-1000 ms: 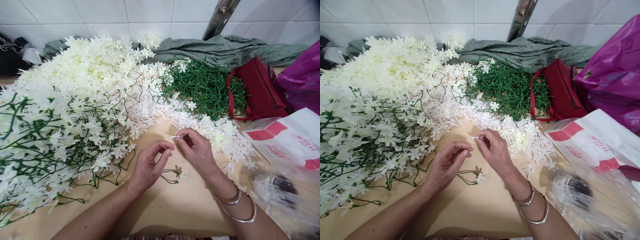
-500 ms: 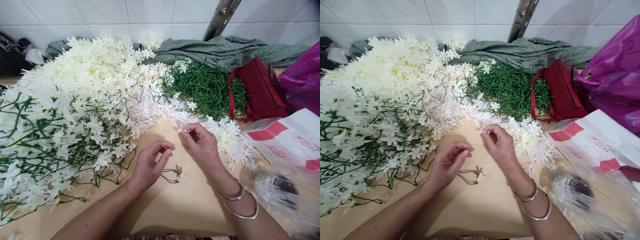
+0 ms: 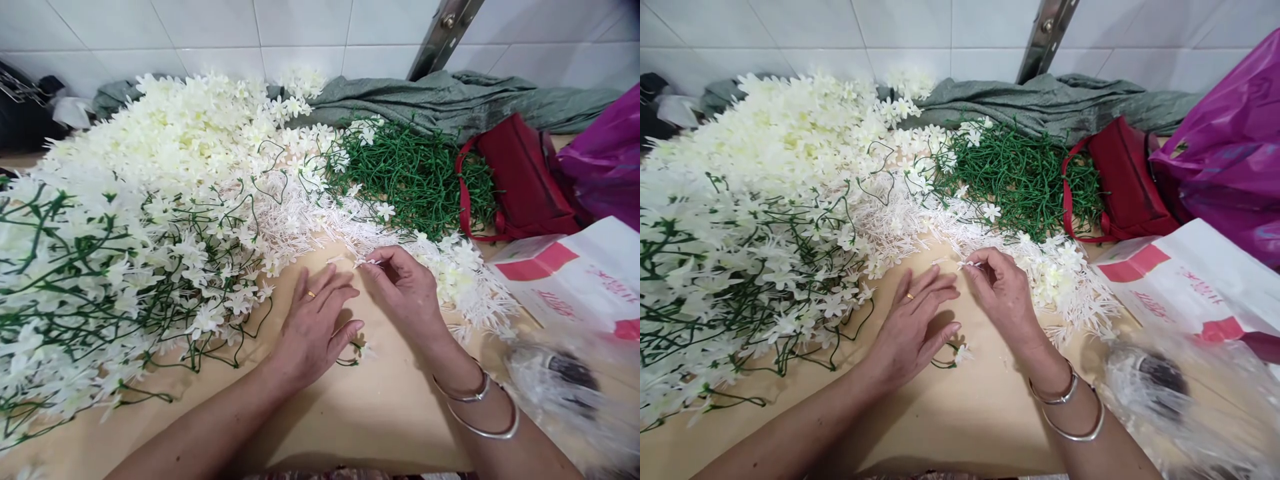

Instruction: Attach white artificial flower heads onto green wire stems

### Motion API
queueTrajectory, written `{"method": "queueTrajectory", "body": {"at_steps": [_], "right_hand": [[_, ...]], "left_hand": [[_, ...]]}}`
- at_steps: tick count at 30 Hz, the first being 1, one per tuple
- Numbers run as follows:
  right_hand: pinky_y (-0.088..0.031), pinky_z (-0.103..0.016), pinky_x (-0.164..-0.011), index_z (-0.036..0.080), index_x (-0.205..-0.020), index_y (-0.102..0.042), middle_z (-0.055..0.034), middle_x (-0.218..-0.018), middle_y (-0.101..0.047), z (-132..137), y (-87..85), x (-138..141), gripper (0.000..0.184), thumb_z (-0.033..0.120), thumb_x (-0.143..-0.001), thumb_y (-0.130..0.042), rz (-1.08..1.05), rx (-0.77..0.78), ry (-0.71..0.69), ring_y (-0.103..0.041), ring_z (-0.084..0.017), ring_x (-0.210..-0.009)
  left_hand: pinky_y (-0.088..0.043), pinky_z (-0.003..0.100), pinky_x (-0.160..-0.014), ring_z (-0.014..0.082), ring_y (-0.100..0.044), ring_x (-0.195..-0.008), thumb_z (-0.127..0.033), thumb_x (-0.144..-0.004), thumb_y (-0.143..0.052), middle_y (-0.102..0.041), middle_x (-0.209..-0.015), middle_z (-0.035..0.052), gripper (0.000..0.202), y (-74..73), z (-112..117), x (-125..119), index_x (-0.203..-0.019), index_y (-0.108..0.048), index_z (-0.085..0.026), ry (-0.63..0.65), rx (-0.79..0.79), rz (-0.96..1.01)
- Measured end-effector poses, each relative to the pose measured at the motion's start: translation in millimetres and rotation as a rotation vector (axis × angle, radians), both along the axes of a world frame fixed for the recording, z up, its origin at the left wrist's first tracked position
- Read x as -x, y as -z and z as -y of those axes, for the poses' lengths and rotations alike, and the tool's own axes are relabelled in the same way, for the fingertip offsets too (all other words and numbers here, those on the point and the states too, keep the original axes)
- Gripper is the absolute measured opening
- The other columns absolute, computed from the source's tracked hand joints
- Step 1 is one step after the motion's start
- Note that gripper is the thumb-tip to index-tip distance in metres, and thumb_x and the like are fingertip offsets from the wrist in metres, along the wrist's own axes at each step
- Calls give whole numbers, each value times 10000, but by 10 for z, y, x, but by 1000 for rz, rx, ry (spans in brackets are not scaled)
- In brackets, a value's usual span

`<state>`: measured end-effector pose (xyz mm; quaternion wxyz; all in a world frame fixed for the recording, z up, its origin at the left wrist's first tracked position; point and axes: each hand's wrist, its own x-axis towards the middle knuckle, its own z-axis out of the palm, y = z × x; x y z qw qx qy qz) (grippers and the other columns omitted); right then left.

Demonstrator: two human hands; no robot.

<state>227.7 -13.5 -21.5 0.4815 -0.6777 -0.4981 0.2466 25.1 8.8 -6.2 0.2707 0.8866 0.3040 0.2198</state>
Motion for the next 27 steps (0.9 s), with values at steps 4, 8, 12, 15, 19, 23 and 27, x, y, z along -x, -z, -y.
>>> {"method": "queueTrajectory", "body": {"at_steps": [4, 8, 12, 15, 19, 23, 27], "right_hand": [[-558, -344, -840, 246, -1030, -692, -41, -1022, -781, -9, 67, -20, 118, 349, -971, -681, -84, -54, 42, -713, -193, -902], [-555, -326, -783, 238, -1014, -678, -27, -950, -762, -20, 71, -26, 145, 375, -972, -694, -76, -67, 68, -693, -181, -838], [-521, -307, -729, 235, -969, -678, 3, -862, -715, -25, 19, -19, 95, 323, -949, -706, -51, -76, 92, -638, -158, -752], [-488, -301, -690, 235, -949, -670, 12, -823, -683, -35, -6, -22, 64, 288, -931, -701, -25, -68, 101, -591, -151, -708], [-471, -304, -692, 240, -930, -648, 16, -819, -658, -44, 1, -37, 66, 286, -927, -695, -24, -82, 84, -570, -149, -710], [-457, -302, -673, 239, -928, -649, 17, -822, -651, -46, 13, -39, 61, 273, -920, -699, -17, -93, 80, -553, -144, -689], [-453, -304, -661, 238, -910, -652, 15, -813, -654, -58, 9, -39, 57, 260, -910, -704, -2, -109, 89, -557, -145, -681]], "left_hand": [[-272, 693, -1318, 385, -322, -1641, -348, -1064, -590, -460, -1684, 198, 405, 12, 10, 14, -1430, -523, -186, -58, -63, -61], [-376, 589, -1285, 305, -569, -1475, -254, -1038, -630, -671, -1468, 158, 299, 26, -22, 28, -1331, -579, -219, -55, -50, 164], [-555, 381, -1005, 210, -737, -1049, -224, -1016, -671, -772, -1085, 76, 134, -39, -83, 58, -1149, -660, -220, -33, -6, 318], [-527, 318, -898, 191, -710, -955, -307, -988, -750, -747, -1023, 58, 122, -148, -122, 117, -1039, -700, -208, 138, 70, 228], [-467, 327, -891, 211, -661, -971, -283, -911, -842, -717, -1009, 30, 155, -292, -99, 214, -965, -713, -215, 371, 53, -131], [-443, 359, -906, 229, -631, -982, -290, -1014, -711, -723, -1011, 42, 87, -294, -12, 236, -1006, -696, -205, 386, -89, -243], [-483, 357, -973, 193, -689, -955, -298, -1085, -597, -782, -948, 27, 173, -188, 21, 170, -1013, -733, -219, 395, 38, -42]]}}
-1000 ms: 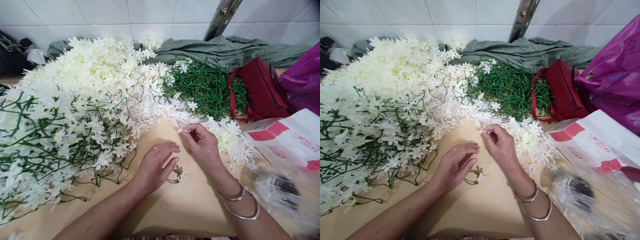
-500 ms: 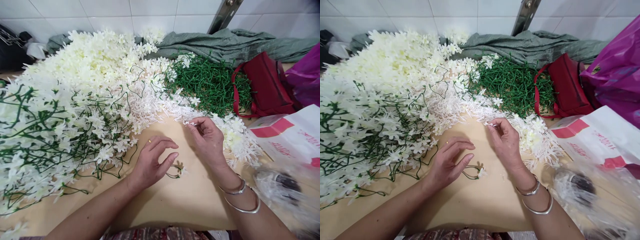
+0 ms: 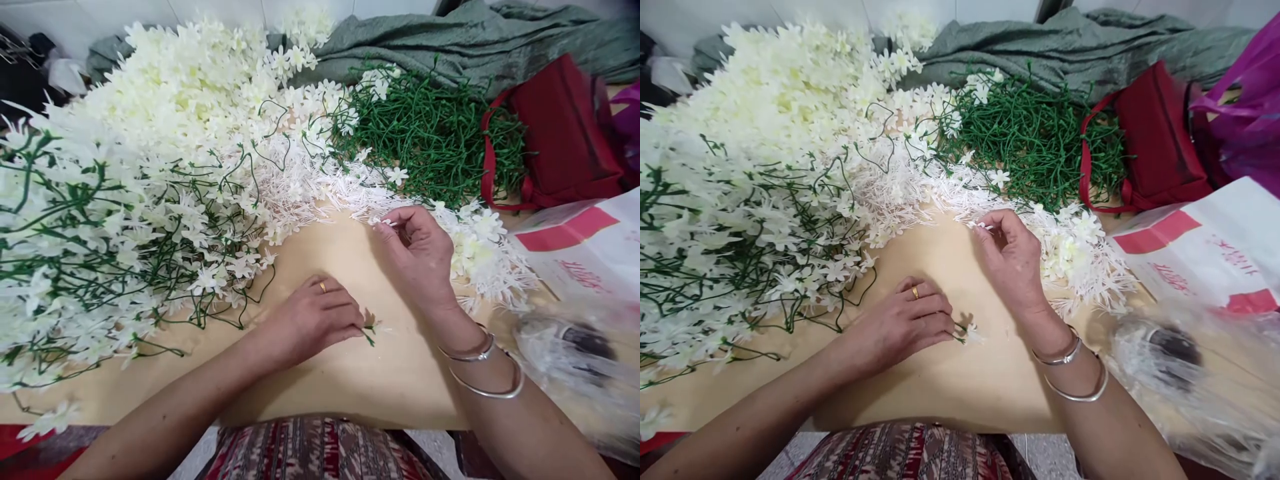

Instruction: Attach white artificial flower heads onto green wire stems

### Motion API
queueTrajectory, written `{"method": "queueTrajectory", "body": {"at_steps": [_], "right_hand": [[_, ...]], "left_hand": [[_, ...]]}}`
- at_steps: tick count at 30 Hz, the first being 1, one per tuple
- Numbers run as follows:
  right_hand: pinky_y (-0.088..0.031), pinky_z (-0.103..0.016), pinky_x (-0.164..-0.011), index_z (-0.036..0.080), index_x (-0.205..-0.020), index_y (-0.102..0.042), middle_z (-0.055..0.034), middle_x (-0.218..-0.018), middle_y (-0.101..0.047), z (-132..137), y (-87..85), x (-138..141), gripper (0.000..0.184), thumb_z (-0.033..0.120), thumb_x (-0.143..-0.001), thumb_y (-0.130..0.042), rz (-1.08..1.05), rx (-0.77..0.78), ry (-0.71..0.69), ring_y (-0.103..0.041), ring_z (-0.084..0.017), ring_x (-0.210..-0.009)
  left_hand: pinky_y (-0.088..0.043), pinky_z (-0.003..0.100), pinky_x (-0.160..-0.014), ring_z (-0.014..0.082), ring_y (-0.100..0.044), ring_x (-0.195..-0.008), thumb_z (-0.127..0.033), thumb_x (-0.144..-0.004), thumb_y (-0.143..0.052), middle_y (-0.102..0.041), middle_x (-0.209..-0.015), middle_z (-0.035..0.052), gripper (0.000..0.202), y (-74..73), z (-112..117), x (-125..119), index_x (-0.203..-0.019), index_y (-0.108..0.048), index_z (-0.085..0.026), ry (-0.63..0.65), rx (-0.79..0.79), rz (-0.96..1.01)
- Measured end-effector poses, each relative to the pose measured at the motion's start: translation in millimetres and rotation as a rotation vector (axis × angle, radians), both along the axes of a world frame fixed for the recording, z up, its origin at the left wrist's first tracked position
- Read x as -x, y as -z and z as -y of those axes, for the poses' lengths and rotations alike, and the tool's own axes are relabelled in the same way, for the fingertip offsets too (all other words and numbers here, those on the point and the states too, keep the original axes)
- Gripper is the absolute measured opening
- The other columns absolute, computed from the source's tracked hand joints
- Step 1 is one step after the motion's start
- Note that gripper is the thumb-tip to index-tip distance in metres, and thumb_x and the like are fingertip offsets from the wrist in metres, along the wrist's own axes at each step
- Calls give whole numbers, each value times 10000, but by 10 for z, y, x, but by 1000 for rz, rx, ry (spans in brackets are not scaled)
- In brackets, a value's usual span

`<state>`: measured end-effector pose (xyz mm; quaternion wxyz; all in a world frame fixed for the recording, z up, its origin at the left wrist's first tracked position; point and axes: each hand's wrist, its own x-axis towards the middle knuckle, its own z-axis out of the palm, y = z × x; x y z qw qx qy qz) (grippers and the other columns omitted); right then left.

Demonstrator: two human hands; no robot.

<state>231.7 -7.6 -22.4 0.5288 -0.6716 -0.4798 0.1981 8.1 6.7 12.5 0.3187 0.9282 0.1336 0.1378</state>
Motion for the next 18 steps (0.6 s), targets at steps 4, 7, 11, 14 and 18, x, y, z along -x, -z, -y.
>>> {"method": "queueTrajectory", "body": {"at_steps": [4, 7, 11, 14, 18], "right_hand": [[-514, -333, -715, 259, -919, -659, -6, -833, -695, -7, -37, 4, 85, 306, -909, -729, -56, -44, 7, -635, -178, -751], [-562, -370, -745, 281, -930, -685, -32, -847, -746, 21, -97, 40, 107, 347, -900, -763, -97, -52, -46, -699, -212, -786], [-588, -367, -729, 283, -996, -738, -34, -897, -797, 99, -180, 88, 162, 383, -891, -811, -227, -8, -177, -757, -217, -811], [-573, -349, -679, 292, -946, -760, -29, -865, -793, 139, -207, 71, 179, 443, -883, -832, -292, 40, -263, -741, -204, -775], [-570, -349, -687, 298, -877, -784, -23, -870, -772, 132, -204, 24, 233, 523, -861, -844, -335, 49, -475, -705, -190, -777]], "left_hand": [[-585, 289, -795, 156, -740, -813, -379, -1047, -669, -814, -934, 55, 198, 75, -3, -69, -1042, -778, -214, -282, 534, 226], [-560, 232, -638, 119, -681, -687, -424, -1010, -712, -782, -888, 56, 247, 91, -7, -85, -1028, -770, -184, -500, 744, 340], [-538, 193, -610, 82, -603, -638, -475, -981, -740, -701, -806, 11, 300, 76, -27, -80, -959, -716, -177, -657, 752, 456], [-544, 183, -610, 71, -579, -626, -518, -973, -737, -661, -781, -8, 349, 55, -45, -82, -926, -671, -178, -694, 783, 495], [-545, 183, -608, 72, -577, -631, -523, -965, -744, -635, -761, -25, 356, 49, -46, -89, -926, -652, -182, -684, 816, 523]]}}
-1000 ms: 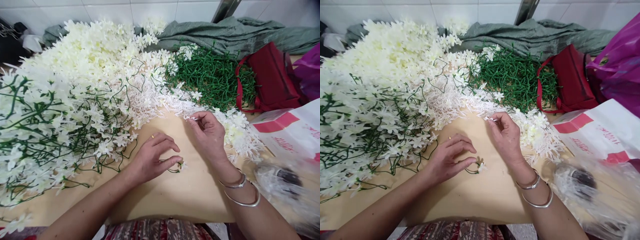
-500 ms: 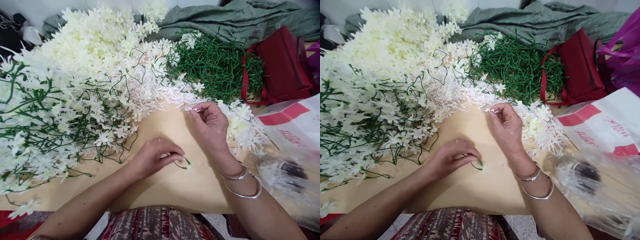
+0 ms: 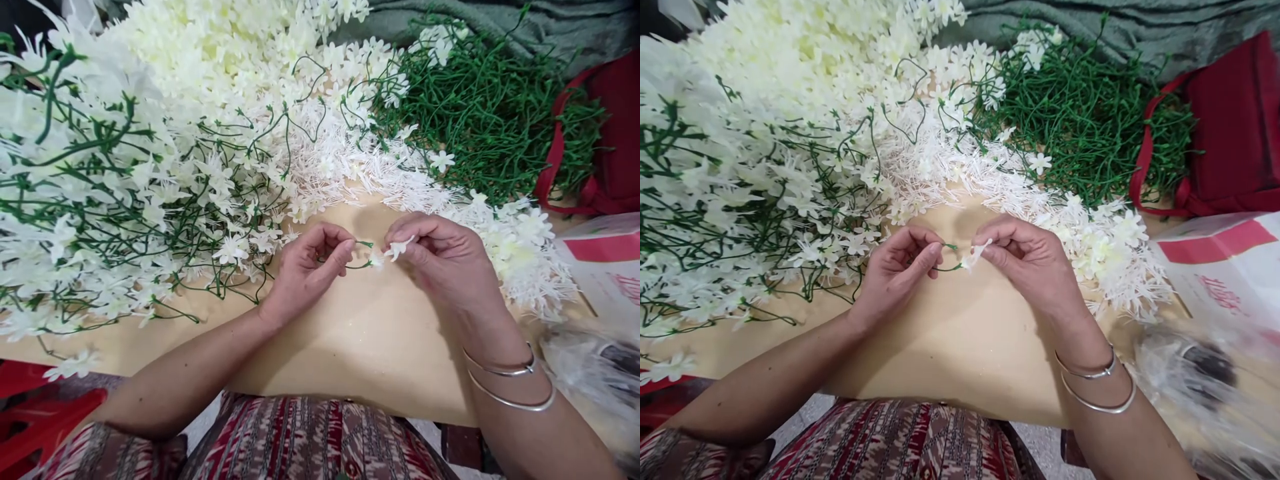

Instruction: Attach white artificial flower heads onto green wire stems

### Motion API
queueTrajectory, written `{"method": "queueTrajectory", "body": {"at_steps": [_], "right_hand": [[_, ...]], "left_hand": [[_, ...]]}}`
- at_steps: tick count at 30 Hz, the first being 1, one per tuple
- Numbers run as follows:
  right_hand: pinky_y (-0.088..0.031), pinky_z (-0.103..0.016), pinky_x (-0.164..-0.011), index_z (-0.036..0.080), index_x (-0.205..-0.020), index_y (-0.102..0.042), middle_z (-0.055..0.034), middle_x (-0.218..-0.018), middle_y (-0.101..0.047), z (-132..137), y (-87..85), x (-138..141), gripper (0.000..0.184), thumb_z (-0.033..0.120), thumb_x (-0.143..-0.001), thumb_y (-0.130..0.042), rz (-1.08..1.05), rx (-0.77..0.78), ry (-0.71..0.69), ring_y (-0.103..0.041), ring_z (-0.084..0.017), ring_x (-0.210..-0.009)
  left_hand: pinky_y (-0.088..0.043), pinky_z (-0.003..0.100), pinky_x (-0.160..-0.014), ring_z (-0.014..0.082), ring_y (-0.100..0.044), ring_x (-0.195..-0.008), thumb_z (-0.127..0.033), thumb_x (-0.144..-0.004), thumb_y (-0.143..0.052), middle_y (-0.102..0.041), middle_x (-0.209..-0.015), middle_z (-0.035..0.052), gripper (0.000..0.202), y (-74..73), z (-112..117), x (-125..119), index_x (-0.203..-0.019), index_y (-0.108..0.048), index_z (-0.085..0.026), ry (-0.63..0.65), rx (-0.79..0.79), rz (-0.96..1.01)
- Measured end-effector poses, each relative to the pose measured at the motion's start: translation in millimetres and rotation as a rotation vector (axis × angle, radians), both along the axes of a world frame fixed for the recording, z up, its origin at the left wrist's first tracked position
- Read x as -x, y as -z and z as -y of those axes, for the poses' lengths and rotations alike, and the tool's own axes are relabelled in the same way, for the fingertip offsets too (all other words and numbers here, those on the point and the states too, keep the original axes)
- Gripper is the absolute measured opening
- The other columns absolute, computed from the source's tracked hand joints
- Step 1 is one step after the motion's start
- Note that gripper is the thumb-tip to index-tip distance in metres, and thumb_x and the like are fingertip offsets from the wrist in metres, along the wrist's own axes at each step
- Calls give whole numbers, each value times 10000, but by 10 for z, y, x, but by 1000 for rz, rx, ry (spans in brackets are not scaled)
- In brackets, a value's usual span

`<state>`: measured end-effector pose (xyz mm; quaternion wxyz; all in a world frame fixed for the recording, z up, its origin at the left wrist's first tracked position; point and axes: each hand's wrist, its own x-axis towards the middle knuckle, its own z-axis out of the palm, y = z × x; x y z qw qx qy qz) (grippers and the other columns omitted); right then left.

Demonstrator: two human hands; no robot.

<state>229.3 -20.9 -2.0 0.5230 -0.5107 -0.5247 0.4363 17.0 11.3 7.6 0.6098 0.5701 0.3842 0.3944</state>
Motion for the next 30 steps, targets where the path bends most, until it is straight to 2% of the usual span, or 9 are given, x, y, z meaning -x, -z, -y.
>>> {"method": "queueTrajectory", "body": {"at_steps": [3, 11, 18, 23, 30], "right_hand": [[-591, -356, -699, 295, -834, -788, -13, -814, -753, -12, 2, 9, 236, 518, -839, -866, -6, -12, -76, -710, -186, -754], [-609, -342, -672, 273, -764, -749, -16, -780, -751, -7, -11, 100, 319, 550, -768, -906, -16, 48, -10, -709, -185, -720], [-591, -318, -643, 259, -767, -742, -15, -778, -735, 9, -27, 134, 217, 407, -801, -896, -6, 52, -20, -688, -175, -713], [-590, -324, -637, 261, -754, -743, -13, -754, -738, 2, -41, 113, 184, 364, -797, -889, 34, 95, -42, -686, -177, -693], [-601, -296, -624, 256, -748, -765, -6, -737, -752, 4, -32, 96, 157, 330, -818, -884, -14, 123, -97, -698, -160, -666]], "left_hand": [[-545, 194, -613, 76, -581, -635, -501, -972, -741, -635, -761, -21, 336, 7, 12, 1, -926, -653, -180, 3, -9, -12], [-549, 225, -638, 92, -615, -653, -467, -977, -736, -690, -812, 6, 297, 56, 36, 2, -930, -688, -177, 30, -49, -34], [-554, 230, -648, 115, -656, -717, -369, -999, -704, -730, -836, 22, 187, 85, 48, 9, -972, -724, -185, 53, -66, -61], [-560, 241, -686, 120, -661, -728, -348, -1002, -698, -750, -839, 37, 180, 86, 53, 13, -962, -719, -174, 79, -107, -117], [-569, 229, -685, 116, -689, -718, -337, -1016, -686, -769, -811, 39, 189, 110, 57, 19, -933, -712, -169, 120, -135, -117]]}}
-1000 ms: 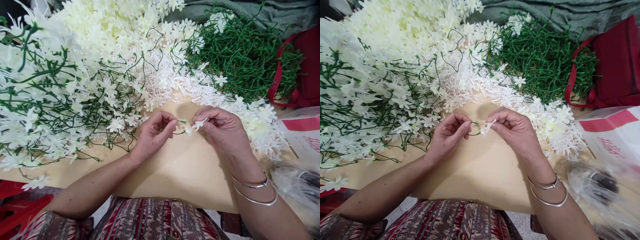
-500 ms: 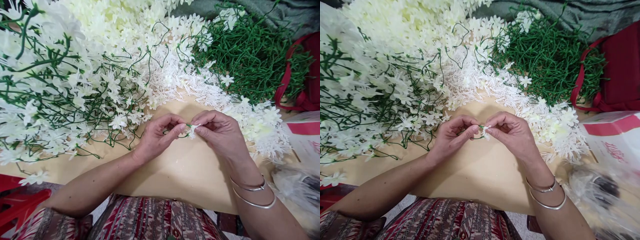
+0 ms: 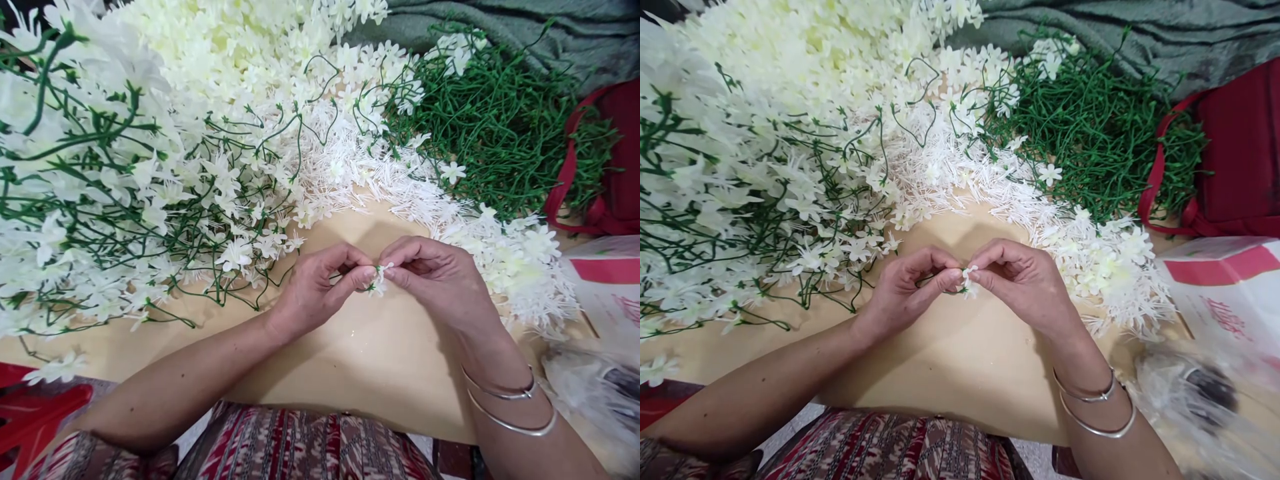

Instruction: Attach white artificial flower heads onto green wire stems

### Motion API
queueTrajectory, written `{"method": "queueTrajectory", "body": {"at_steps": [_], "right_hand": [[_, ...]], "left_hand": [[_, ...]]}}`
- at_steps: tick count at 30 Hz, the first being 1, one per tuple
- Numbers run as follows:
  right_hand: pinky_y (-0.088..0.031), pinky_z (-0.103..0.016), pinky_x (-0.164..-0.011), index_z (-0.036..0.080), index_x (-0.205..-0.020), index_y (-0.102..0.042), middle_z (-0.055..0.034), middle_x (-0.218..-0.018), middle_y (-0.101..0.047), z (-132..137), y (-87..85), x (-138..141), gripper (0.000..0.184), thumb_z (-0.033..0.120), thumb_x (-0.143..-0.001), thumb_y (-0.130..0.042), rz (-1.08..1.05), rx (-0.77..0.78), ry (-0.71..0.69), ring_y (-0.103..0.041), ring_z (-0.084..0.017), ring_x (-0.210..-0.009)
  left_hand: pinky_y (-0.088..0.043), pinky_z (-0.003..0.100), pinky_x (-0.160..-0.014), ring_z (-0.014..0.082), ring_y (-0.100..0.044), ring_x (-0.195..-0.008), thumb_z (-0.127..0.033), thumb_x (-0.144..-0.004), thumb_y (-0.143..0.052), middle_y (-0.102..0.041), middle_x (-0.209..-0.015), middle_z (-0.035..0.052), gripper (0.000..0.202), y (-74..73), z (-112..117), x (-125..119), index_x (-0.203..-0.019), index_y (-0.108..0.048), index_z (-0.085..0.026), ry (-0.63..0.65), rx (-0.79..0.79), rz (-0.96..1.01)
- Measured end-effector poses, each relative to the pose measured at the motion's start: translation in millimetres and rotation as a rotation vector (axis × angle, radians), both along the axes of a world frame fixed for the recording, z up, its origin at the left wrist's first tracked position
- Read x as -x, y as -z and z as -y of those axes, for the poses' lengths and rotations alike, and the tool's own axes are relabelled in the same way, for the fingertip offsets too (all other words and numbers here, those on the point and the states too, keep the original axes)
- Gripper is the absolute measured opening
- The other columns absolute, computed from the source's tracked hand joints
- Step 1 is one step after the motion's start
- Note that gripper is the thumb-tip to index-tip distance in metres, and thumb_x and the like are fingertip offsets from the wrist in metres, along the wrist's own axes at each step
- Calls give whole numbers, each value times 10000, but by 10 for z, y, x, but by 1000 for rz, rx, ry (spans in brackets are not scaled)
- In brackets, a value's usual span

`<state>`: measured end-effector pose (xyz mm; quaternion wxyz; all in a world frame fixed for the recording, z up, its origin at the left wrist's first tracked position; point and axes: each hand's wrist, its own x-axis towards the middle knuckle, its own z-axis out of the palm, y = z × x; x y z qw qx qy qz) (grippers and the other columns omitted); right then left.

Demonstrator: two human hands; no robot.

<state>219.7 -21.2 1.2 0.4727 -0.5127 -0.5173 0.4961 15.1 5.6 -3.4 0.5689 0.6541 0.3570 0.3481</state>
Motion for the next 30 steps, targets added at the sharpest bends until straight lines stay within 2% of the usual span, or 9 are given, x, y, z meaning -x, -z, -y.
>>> {"method": "queueTrajectory", "body": {"at_steps": [8, 16, 19, 24, 30], "right_hand": [[-584, -281, -625, 254, -737, -765, -10, -721, -745, -30, -51, -16, 221, 413, -810, -900, -32, 93, -70, -688, -153, -663], [-590, -286, -635, 251, -767, -756, -5, -742, -745, -34, -48, 11, 223, 418, -806, -898, -43, 120, -20, -692, -155, -672], [-605, -287, -661, 244, -836, -762, -8, -792, -751, -36, -9, -33, 261, 440, -771, -923, -41, 108, 2, -697, -155, -705], [-607, -260, -710, 257, -949, -792, -7, -880, -768, -43, 71, -117, 319, 394, -719, -965, -39, 60, 13, -718, -152, -807], [-607, -261, -691, 260, -875, -791, 10, -812, -773, -25, 67, -62, 161, 273, -773, -915, -60, 46, 16, -715, -139, -732]], "left_hand": [[-576, 209, -673, 112, -717, -716, -325, -1021, -689, -786, -806, 38, 195, -15, 8, 2, -924, -720, -158, 2, -14, -12], [-600, 222, -707, 120, -724, -740, -389, -1019, -695, -779, -828, 43, 244, 20, 4, -31, -942, -714, -159, -18, 56, 9], [-621, 241, -757, 127, -745, -774, -412, -1034, -667, -789, -868, 47, 253, 30, 2, -29, -1014, -712, -164, -17, 61, 17], [-628, 236, -764, 116, -767, -764, -364, -1046, -642, -805, -908, 33, 199, 49, 4, -29, -1087, -690, -176, -35, 84, 60], [-633, 241, -744, 120, -747, -757, -345, -1022, -664, -794, -881, 37, 185, 31, 10, -43, -1033, -714, -167, -49, 48, 13]]}}
